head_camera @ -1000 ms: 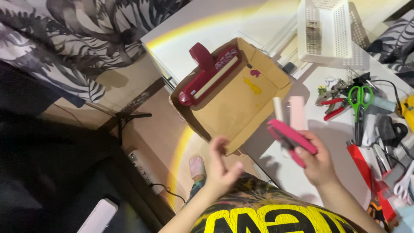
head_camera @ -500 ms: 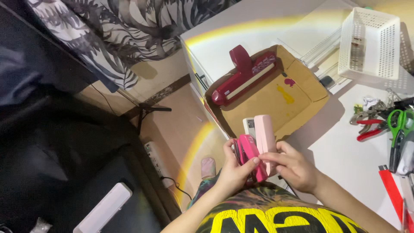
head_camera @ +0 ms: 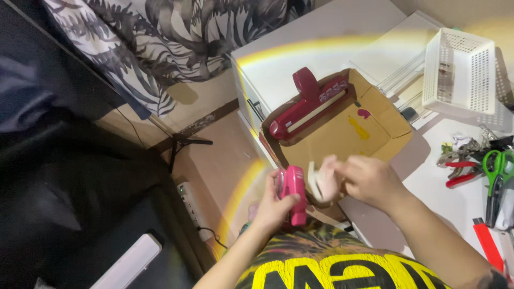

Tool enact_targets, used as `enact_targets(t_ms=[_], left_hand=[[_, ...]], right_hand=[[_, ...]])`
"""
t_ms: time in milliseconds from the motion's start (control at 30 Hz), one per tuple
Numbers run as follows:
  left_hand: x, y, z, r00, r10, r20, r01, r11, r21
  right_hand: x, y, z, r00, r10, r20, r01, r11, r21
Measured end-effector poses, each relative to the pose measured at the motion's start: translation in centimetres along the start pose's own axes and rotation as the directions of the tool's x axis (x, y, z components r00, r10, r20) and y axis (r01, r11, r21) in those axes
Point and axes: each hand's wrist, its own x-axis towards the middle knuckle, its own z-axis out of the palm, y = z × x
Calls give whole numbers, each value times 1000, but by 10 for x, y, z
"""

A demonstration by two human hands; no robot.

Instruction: The person organizes various craft supplies into a cardboard box. They place a red hole punch, two staplers, two pairs of scissors, and a paper cutter into the box. Finally, they pick up a hot glue gun, wrap its cord, and place it on the table.

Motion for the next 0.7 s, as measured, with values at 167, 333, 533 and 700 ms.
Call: enact_targets(t_ms=[167, 333, 533, 700], left_hand=[[6, -12, -41, 985, 7, -171, -16, 999, -51], [-2, -14, -45, 940, -24, -341, -30, 988, -152], [-26, 34, -19, 908, 78, -411, -2, 983, 183], [-10, 35, -23, 954, 60, -293, -48, 998, 47]], right_hand=[[42, -4, 28, 926, 336, 172, -352, 933, 72], [79, -31, 45, 644, 550, 532, -575, 807, -139], [75, -29, 70, 534, 483, 694, -622, 780, -64], [60, -6, 38, 532, 580, 617, -828, 510, 235]])
